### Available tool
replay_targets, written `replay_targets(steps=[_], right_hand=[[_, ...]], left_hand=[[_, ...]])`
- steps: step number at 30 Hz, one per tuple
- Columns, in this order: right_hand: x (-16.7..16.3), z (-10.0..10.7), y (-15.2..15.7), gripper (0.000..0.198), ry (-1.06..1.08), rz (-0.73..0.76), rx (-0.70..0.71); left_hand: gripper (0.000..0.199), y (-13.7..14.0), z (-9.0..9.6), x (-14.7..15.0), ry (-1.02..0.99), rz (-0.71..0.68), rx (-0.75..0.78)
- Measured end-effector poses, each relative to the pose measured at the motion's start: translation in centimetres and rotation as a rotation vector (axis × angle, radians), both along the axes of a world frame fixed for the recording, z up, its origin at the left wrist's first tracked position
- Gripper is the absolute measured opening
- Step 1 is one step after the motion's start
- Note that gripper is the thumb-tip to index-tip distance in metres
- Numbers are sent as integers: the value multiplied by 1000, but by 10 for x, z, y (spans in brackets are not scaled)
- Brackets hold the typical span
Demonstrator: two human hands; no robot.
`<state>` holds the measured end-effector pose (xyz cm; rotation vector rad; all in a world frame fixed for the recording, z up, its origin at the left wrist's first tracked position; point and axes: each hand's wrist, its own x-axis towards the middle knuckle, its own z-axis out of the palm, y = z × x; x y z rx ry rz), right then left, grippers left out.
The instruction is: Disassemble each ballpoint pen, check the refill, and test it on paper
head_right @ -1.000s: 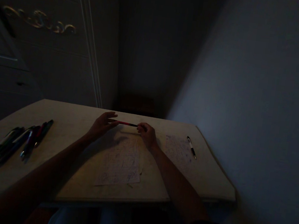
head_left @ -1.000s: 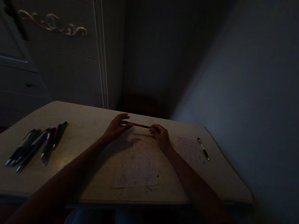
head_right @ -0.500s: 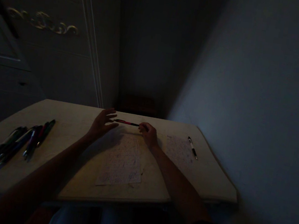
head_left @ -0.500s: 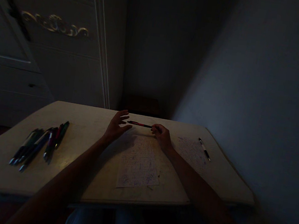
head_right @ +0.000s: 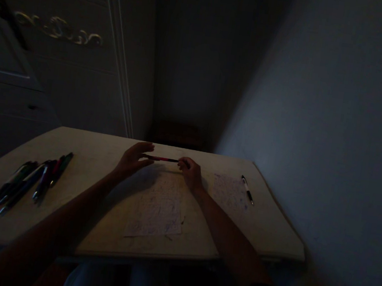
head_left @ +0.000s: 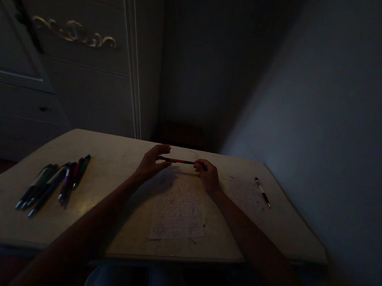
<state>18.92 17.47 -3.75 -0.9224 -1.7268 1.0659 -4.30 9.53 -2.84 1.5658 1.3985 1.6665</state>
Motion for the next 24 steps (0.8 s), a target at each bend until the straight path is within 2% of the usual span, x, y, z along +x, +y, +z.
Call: replay_targets(steps=[3,6,9,15,16,18,21,24], right_hand=[[0,0,0,27,6,-3,9],[0,0,0,27,12,1,36],[-1,1,-1,26,23,16,67],[-2,1,-2,23,35,16,80],[-2,1,-1,23,35,16,80],[-2,0,-1,23,35,9,82],[-2,-1,1,24,32,-20,93],[-1,0,1,24,34,-32,111]], left_hand=[[78,0,1,2,-3,59,-38],[67,-2,3,3,-5,78,-170],[62,-5,4,4,-6,-14,-254],[32,-4,3,3,51,-49,-70],[34,-3,3,2,35,-50,-37],[48,-2,2,2,-15,-51,7],[69,-2,2,4,-33,-5,-13],[53,-3,2,6,70,59,-98]])
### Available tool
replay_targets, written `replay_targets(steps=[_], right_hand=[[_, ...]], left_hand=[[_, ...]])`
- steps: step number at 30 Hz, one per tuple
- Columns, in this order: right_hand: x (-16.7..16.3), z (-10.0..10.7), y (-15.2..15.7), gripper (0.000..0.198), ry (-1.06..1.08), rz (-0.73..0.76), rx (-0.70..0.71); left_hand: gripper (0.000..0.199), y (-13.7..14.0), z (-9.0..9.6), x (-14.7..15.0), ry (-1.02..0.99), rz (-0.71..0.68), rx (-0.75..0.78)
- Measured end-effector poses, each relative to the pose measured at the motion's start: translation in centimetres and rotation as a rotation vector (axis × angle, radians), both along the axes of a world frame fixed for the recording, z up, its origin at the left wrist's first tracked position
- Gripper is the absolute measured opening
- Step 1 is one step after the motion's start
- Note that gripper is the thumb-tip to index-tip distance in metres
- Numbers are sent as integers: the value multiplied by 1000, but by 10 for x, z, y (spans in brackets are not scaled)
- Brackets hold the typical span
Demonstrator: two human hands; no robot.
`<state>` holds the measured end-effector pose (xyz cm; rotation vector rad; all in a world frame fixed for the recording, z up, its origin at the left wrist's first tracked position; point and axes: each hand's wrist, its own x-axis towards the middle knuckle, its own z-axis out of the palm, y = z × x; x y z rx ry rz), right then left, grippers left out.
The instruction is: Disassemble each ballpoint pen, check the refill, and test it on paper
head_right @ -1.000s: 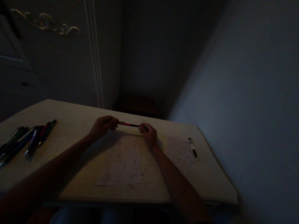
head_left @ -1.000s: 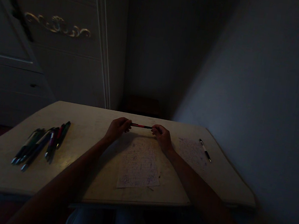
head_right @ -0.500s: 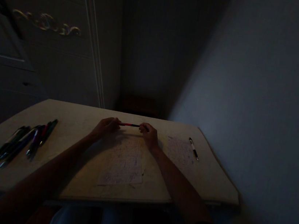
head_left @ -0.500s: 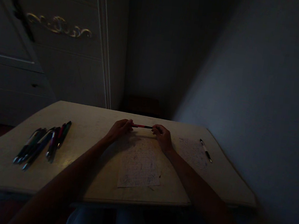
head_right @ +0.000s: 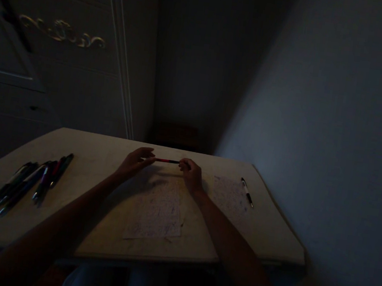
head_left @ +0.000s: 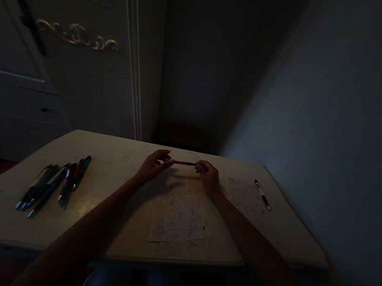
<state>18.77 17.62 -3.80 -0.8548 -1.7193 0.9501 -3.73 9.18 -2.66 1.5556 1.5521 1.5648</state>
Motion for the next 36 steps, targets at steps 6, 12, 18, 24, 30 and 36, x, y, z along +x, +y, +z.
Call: replay_targets(steps=[6,12,18,24,30,36], right_hand=[[1,2,-3,22,21,3,6],[2,1,-2,23,-5,-2,24],[2,0,-2,21,-50,-22,48],[2,1,-5,20,-114,-24,59],[2,3,-8,17,-158,-38,115],[1,4,-10,17,-176,-35,127]], left_hand=[[60,-1,-1,-2,160,61,-25],[52,0,-1,-4,217,-48,-67],[23,0,-5,-6,287,-14,113],[6,0,-10,-3,404,28,355],[4,-4,-2,4,346,36,392],[8,-8,4,10,191,72,287]])
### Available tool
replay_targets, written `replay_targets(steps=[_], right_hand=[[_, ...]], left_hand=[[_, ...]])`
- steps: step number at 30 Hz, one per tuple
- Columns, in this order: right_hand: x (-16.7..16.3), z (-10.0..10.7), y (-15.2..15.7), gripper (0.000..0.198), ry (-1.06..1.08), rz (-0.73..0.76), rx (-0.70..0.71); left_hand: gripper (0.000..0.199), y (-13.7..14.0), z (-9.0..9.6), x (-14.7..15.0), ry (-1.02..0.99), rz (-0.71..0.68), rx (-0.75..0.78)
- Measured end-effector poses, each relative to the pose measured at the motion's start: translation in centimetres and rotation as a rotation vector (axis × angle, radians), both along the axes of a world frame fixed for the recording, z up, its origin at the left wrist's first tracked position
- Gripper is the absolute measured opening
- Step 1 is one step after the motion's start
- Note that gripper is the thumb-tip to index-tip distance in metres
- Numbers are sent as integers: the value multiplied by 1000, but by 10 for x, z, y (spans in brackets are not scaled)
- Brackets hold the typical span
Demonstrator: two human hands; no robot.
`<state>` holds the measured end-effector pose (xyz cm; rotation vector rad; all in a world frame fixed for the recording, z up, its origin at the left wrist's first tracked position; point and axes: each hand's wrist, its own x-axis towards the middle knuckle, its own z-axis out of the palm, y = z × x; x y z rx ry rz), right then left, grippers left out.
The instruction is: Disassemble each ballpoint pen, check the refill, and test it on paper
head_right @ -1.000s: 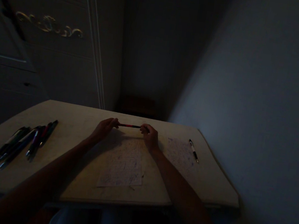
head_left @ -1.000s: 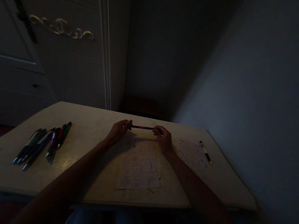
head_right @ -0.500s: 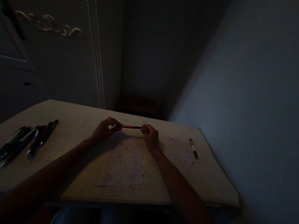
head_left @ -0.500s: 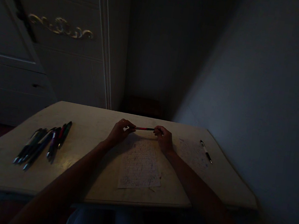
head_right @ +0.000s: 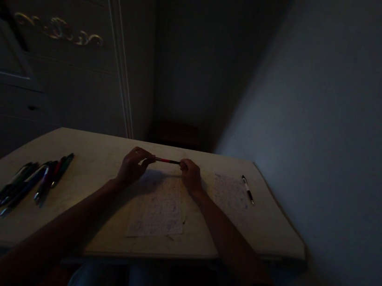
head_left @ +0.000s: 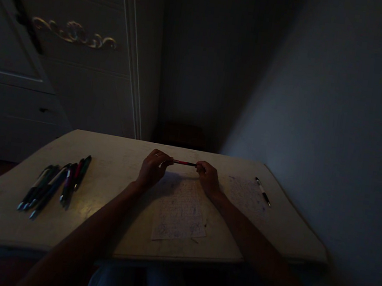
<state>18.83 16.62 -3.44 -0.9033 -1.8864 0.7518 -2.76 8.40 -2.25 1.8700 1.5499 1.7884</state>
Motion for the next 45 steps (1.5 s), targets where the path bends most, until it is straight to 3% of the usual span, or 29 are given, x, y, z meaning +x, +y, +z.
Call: replay_targets(steps=[10,13,19,25,31,37,45], right_hand=[[5,0,2,20,-9,109,-172],[7,2,1,23,10,135,-240],[5,3,-3,38,54,198,-313],[6,2,-3,49,78,224,-232],[7,3,-2,58,128,187,-298],[6,3,-2,59,114,184,-318],[5,1,-3,60,98,176,-334]], left_hand=[[12,1,2,6,63,45,32],[13,5,2,10,-119,14,-27],[49,14,0,18,-755,-164,-242],[36,17,1,18,-1093,-272,-302],[21,17,4,5,-1499,-368,-279],[38,10,4,-8,-1591,-509,-205],[26,9,5,-11,-1594,-494,-201]])
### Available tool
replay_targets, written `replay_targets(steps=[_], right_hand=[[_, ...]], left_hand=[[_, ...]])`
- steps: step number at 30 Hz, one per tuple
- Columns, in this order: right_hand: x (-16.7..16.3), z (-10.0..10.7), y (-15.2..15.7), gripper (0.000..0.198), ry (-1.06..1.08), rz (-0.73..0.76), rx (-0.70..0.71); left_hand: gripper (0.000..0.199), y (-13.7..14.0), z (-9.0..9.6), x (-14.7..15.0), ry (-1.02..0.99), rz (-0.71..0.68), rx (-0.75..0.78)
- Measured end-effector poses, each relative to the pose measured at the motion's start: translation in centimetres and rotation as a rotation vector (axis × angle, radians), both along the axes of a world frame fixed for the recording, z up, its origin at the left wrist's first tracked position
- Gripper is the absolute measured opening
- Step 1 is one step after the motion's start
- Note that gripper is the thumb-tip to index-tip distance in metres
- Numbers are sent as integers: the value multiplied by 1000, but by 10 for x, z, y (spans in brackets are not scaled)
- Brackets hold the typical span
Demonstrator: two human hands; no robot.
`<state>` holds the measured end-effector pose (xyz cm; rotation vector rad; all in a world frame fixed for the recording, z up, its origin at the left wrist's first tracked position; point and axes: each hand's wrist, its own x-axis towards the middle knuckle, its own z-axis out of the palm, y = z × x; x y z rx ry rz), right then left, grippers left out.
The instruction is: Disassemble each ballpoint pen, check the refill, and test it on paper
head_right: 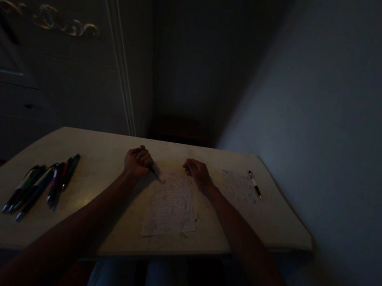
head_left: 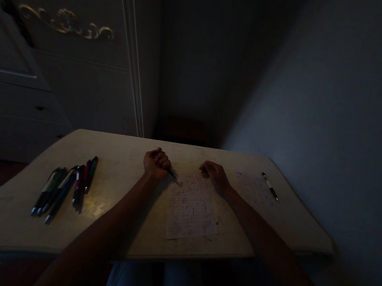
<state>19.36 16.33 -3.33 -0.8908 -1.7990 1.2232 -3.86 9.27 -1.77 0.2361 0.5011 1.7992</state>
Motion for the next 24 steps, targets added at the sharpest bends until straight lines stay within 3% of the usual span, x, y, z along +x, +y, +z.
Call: replay_targets(steps=[6,14,19,24], right_hand=[[-1,-1,-2,57,8,45,-6],[-1,-3,-2,54,7,76,53],[-1,3,-2,52,-44,71,151],[-2,16,-6,52,-129,113,371]], left_hand=[[29,-5,2,8,-12,-39,16],[38,-7,5,3,-87,29,5],[37,-7,13,17,-76,-123,51],[33,-7,18,26,-20,-230,46]])
